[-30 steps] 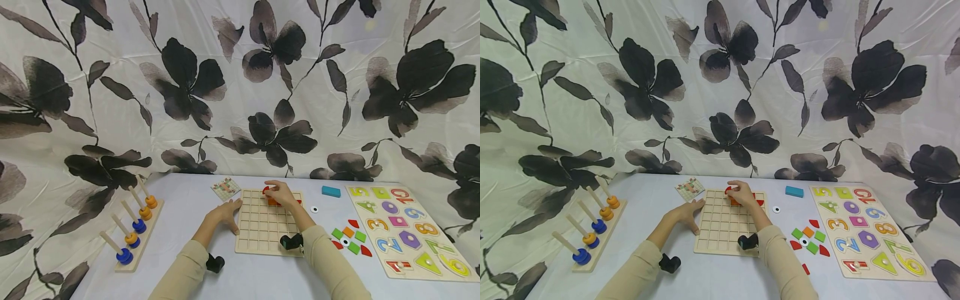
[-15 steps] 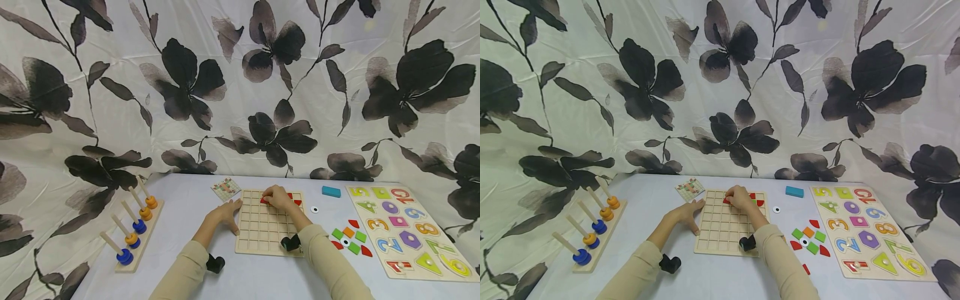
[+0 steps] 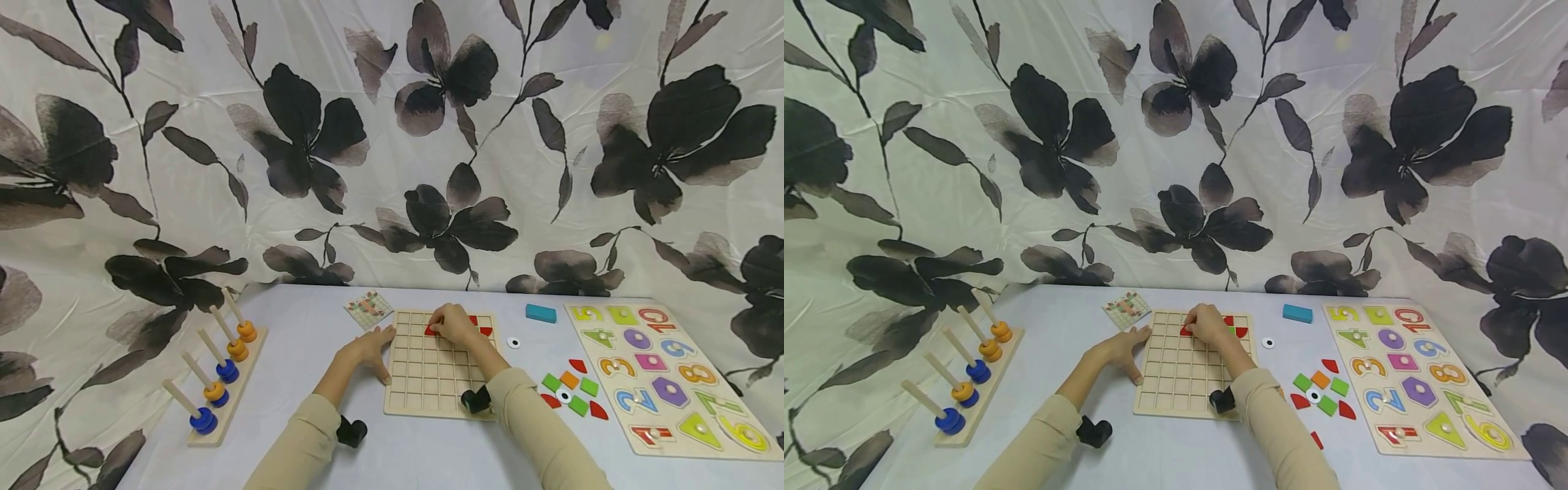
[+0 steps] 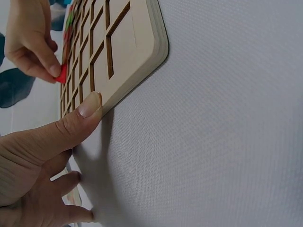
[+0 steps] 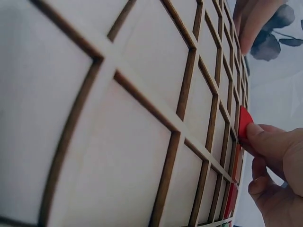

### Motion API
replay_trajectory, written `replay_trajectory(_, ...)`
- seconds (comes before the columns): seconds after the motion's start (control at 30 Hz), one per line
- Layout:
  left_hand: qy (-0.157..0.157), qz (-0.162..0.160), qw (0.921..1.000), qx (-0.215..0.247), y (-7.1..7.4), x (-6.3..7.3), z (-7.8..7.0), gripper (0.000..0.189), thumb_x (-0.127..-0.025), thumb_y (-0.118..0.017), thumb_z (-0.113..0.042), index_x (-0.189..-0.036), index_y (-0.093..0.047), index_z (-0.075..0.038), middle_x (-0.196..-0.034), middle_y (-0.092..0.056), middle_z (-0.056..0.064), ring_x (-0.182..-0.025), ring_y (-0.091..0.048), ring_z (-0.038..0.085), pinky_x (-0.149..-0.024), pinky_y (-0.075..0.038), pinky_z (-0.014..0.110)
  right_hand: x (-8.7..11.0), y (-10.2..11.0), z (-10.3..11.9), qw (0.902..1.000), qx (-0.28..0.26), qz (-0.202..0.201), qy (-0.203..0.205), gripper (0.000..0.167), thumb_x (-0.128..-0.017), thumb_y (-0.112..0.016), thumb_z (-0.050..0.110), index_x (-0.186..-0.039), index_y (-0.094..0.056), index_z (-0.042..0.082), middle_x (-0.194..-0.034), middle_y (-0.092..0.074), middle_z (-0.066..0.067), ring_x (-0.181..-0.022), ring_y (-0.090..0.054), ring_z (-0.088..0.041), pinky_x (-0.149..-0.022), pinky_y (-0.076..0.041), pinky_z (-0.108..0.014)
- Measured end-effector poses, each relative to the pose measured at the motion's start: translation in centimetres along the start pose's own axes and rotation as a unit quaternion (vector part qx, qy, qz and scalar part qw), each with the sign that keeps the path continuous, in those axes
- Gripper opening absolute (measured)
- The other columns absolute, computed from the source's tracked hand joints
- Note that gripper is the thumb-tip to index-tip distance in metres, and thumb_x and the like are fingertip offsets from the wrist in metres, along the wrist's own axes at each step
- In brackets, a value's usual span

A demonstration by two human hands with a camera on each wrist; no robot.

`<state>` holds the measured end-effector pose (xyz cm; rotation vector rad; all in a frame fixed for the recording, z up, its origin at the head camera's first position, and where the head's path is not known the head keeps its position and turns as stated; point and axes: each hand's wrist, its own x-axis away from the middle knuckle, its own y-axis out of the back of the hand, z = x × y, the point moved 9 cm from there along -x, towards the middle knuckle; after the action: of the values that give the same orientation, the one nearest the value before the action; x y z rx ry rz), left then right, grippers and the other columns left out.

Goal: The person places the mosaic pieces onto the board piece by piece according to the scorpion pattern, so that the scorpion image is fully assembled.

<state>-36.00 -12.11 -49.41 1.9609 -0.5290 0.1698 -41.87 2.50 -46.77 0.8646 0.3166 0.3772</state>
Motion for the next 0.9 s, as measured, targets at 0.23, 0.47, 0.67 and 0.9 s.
replay_trajectory(0.23, 0.005, 0.0, 1.0, 0.002, -0.1, 0.0, 0.0, 0.107, -0.056, -0.09, -0.02, -0.146, -0.033, -0.008, -0.154, -0.023, 0.011, -0.14, -0.019, 0.04, -0.111, -0.015, 0.06, 0.2, -0.1, 0.0, 0.9992, 0.04, 0.005, 0.001, 0.006, -0.081, -0.071, 0.004, -0.084, -0.076, 0.003, -0.089, -0.064, -0.009, -0.084, -0.059, -0.023, -0.074, -0.051, -0.034)
replay_trajectory(0.47, 0.007, -0.001, 1.0, 0.001, -0.1, -0.2, 0.1, 0.108, -0.057, -0.09, -0.02, -0.147, -0.033, -0.008, -0.155, -0.024, 0.01, -0.141, -0.019, 0.038, -0.111, -0.015, 0.06, 0.9, 0.2, -0.1, 0.9997, 0.018, 0.015, 0.003, 0.014, -0.084, -0.067, 0.002, -0.096, -0.074, 0.001, -0.097, -0.066, -0.014, -0.085, -0.061, -0.024, -0.069, -0.052, -0.032)
replay_trajectory(0.67, 0.0, -0.002, 1.0, -0.003, -0.2, -0.3, 0.0, 0.108, -0.056, -0.09, -0.02, -0.146, -0.033, -0.007, -0.154, -0.025, 0.01, -0.141, -0.02, 0.038, -0.11, -0.016, 0.061, 3.4, 2.9, -1.4, 0.9996, -0.022, -0.01, 0.013, 0.025, -0.087, -0.06, -0.002, -0.111, -0.066, -0.006, -0.09, -0.064, -0.016, -0.063, -0.051, -0.015, -0.055, -0.044, -0.026)
replay_trajectory(0.9, 0.009, 0.005, 0.9999, -0.002, -0.3, -0.3, 0.3, 0.108, -0.058, -0.089, -0.021, -0.147, -0.031, -0.008, -0.155, -0.022, 0.012, -0.14, -0.018, 0.041, -0.11, -0.017, 0.062, 8.1, 7.0, -4.8, 0.9993, -0.009, -0.028, -0.023, 0.03, -0.084, -0.058, -0.004, -0.113, -0.062, -0.008, -0.085, -0.063, -0.014, -0.064, -0.048, -0.016, -0.056, -0.042, -0.028)
